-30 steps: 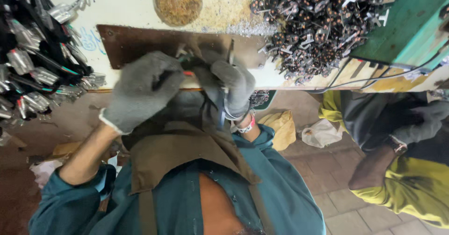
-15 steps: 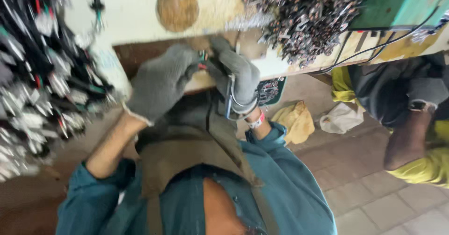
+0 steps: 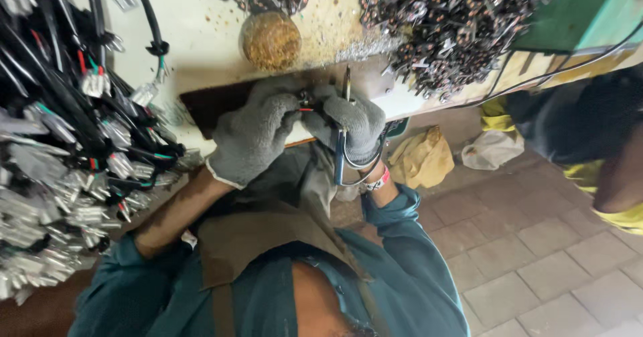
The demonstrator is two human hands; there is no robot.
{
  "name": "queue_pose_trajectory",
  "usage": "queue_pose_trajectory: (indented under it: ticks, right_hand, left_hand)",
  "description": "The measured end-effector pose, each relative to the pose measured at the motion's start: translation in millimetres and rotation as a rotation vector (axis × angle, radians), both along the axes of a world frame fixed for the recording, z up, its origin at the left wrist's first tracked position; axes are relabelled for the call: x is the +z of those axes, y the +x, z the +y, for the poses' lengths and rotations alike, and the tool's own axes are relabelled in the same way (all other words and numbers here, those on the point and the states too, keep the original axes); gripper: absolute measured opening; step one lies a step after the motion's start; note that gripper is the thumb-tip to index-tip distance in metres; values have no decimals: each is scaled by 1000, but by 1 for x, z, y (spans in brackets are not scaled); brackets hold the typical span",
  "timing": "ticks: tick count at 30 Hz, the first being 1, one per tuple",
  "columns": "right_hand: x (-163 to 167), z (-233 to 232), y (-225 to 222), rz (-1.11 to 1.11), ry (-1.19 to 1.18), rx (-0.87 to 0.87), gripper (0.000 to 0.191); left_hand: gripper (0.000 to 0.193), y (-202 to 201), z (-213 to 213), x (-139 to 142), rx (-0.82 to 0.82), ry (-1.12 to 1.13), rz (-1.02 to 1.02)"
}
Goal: The person, wearing gloves, solders wires to metal connectors at a workbench. They hold a wire in one hand and a soldering iron in the other, apply solder to the joint, then set the finished connector on the bench and pick up the next one, repeating the process.
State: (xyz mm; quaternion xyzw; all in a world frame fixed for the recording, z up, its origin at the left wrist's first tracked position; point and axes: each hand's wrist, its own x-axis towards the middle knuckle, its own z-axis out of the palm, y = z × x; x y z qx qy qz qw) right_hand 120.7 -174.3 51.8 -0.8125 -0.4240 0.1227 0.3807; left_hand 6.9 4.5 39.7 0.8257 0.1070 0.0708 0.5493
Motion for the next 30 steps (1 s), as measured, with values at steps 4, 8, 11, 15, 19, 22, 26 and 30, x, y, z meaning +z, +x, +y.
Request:
queue_pose_trajectory:
  ticks: [4, 8, 11, 15, 19, 22, 26, 30]
  right_hand:
    - [-12, -30, 1, -19, 57, -30, 48]
    - [-23, -47, -1, -71, -84, -27, 42]
    - [-22, -46, -4, -35, -5, -38, 45]
    - [-18, -39, -3, -20, 58, -74, 45]
    - [-16, -40, -1, -11, 72, -61, 44]
    - [-15, -39, -2, -49, -21, -70, 47]
    - [-13, -35, 1, -12, 57, -59, 47]
    - [-14, -41, 7, 277, 210, -57, 42]
  left_hand:
    - [20, -1, -17, 11, -9, -212, 12]
    - [16, -4, -33, 7, -91, -77, 5]
    - [16, -1, -42, -1, -38, 150, 108]
    - [15, 4, -46, -3, 4, 255, 84]
    - [17, 8, -46, -3, 3, 289, 110]
    - [18, 9, -46, -5, 23, 315, 105]
    - [14, 9, -46, -9, 22, 286, 111]
    - [14, 10, -44, -12, 0, 270, 138]
